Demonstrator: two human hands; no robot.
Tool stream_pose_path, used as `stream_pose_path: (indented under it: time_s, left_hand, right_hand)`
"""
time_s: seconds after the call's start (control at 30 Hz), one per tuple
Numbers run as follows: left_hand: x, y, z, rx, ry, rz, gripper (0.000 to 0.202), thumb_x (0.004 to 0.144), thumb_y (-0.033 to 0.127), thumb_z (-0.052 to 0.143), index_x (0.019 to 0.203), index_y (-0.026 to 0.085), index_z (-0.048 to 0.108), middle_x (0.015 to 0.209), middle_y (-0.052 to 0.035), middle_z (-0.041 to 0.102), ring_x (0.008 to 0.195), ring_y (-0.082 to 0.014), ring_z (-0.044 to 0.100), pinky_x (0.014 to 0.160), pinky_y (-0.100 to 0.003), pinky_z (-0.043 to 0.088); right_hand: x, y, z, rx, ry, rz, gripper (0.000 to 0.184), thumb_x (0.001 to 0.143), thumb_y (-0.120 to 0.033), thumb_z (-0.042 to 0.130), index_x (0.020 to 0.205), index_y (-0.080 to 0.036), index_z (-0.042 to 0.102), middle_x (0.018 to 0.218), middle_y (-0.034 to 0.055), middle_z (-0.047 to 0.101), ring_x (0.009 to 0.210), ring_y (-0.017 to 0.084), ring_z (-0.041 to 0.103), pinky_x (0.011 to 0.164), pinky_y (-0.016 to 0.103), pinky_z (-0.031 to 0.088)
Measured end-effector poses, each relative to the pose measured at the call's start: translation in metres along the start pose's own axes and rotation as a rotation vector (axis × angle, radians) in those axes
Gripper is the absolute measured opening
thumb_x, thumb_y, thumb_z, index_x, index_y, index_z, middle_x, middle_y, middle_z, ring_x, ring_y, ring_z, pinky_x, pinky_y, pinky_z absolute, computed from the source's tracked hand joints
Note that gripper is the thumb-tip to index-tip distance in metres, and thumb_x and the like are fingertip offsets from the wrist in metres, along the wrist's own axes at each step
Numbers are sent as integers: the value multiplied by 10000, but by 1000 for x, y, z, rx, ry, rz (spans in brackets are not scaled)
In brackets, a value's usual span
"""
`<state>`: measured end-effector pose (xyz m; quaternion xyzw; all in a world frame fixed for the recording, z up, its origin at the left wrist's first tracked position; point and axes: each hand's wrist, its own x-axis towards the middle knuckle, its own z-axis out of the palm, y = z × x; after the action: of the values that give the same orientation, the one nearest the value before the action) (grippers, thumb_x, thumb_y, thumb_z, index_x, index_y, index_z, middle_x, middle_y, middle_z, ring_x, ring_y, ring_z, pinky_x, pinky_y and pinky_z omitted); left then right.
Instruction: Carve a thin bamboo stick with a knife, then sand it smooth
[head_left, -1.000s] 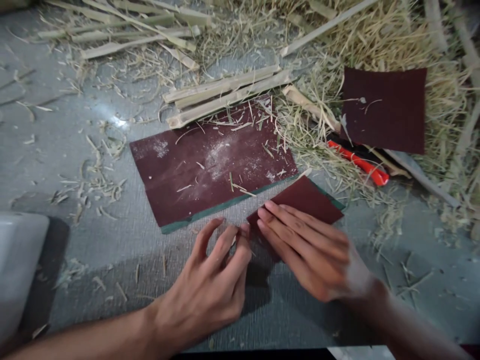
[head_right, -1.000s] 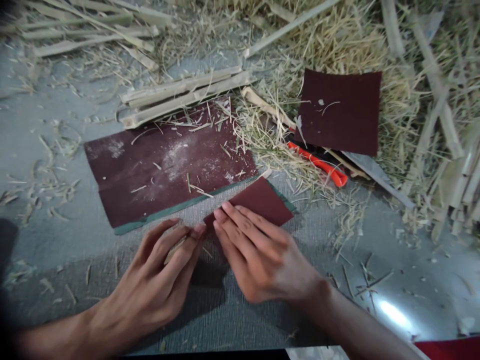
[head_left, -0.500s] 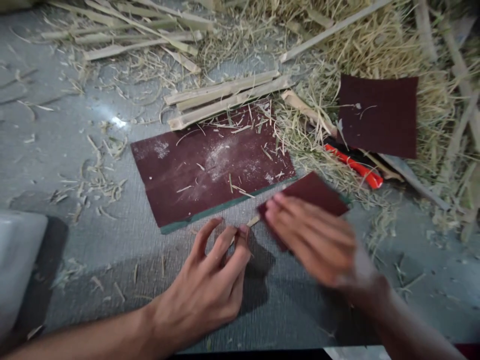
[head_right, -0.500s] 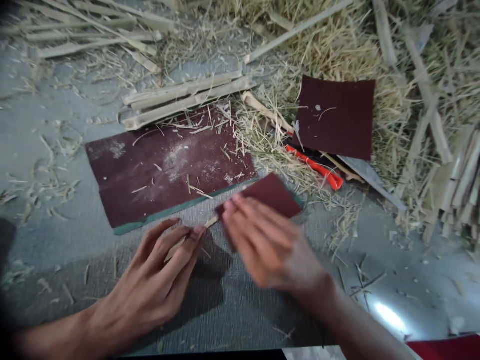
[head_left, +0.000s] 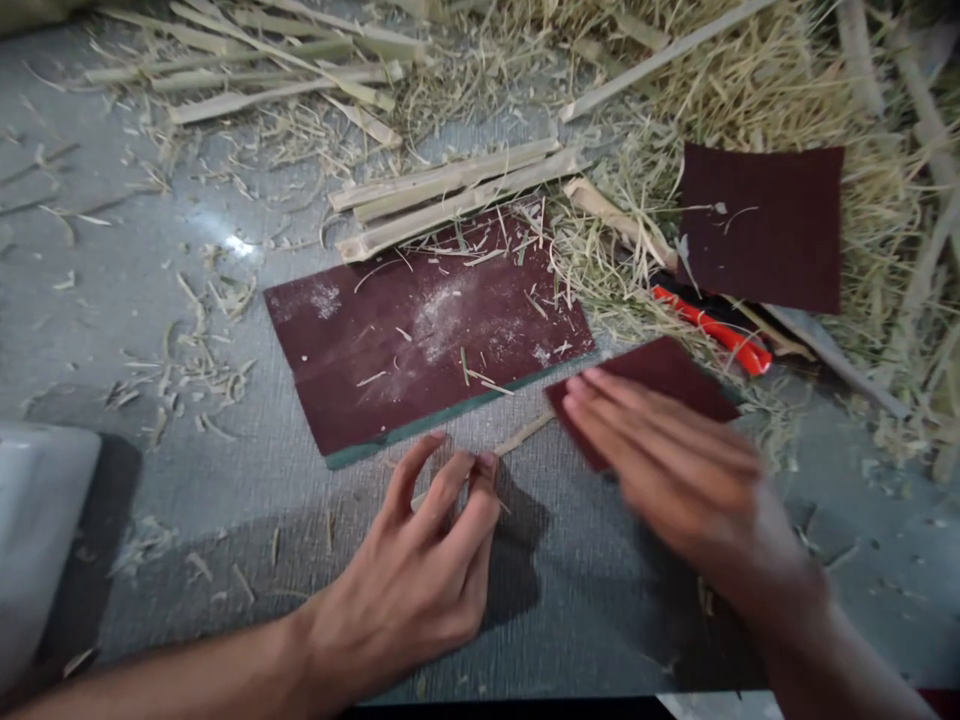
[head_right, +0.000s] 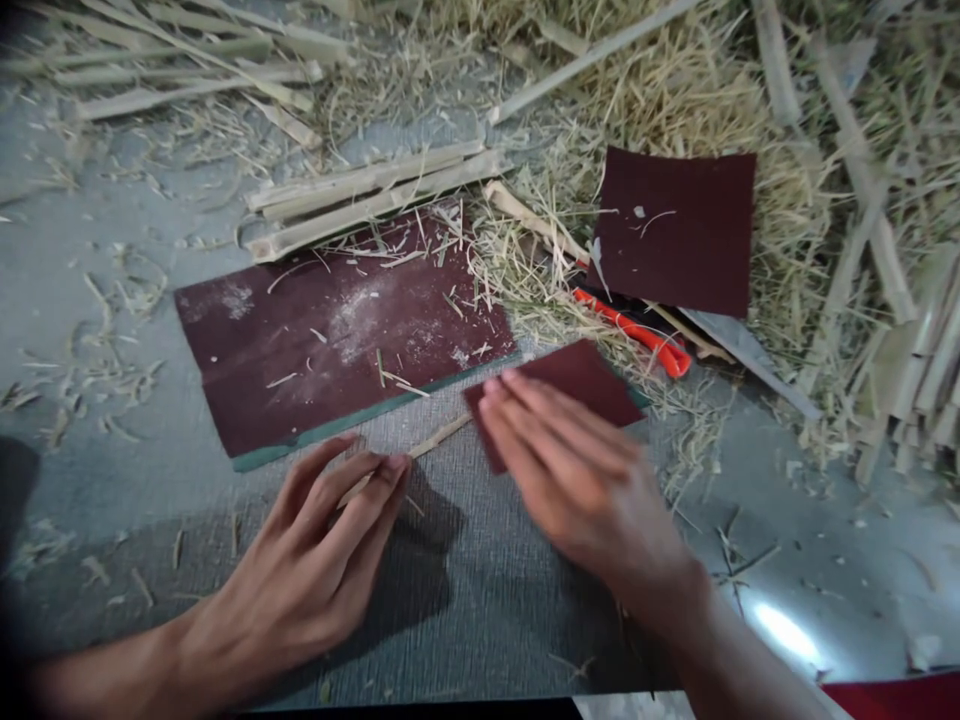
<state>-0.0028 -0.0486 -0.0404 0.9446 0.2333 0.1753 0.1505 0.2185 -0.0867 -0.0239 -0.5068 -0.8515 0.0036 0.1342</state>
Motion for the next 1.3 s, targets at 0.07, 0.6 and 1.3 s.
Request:
stream_pose_path:
  time_s: [0.07,0.6,1.3]
  left_hand:
    - [-2,0,0,-8,-13,-2,259,837,5,443,1047,-21,592,997,-116,639,1001,-247,521,970,-476,421]
    - [0,0,-3,104,-5,44,227,849,14,468,1006,-5,631,1003,-127,605,968,-255,522,883,-456,462]
    - [-1,4,-3,171,-12,47,254,870,48,456,1032,-51,625,816,-106,604,925,-253,526,962,-548,369]
  right_hand:
    - [-6,12,-2,-63,-8,74,440,804,38,472,1236,-37,511,1257,153,553,1217,246,479,993,412,472]
    - [-1,-15,-4,-171,-39,79,367,836,19,413,1179,22,543,1190,213,575,1163,290,518,934,409,512]
    - [-1,-26,0,-111,-1,77,357,828,25,390,1137,46,568,1189,222,573,1144,307,531,917,407,522]
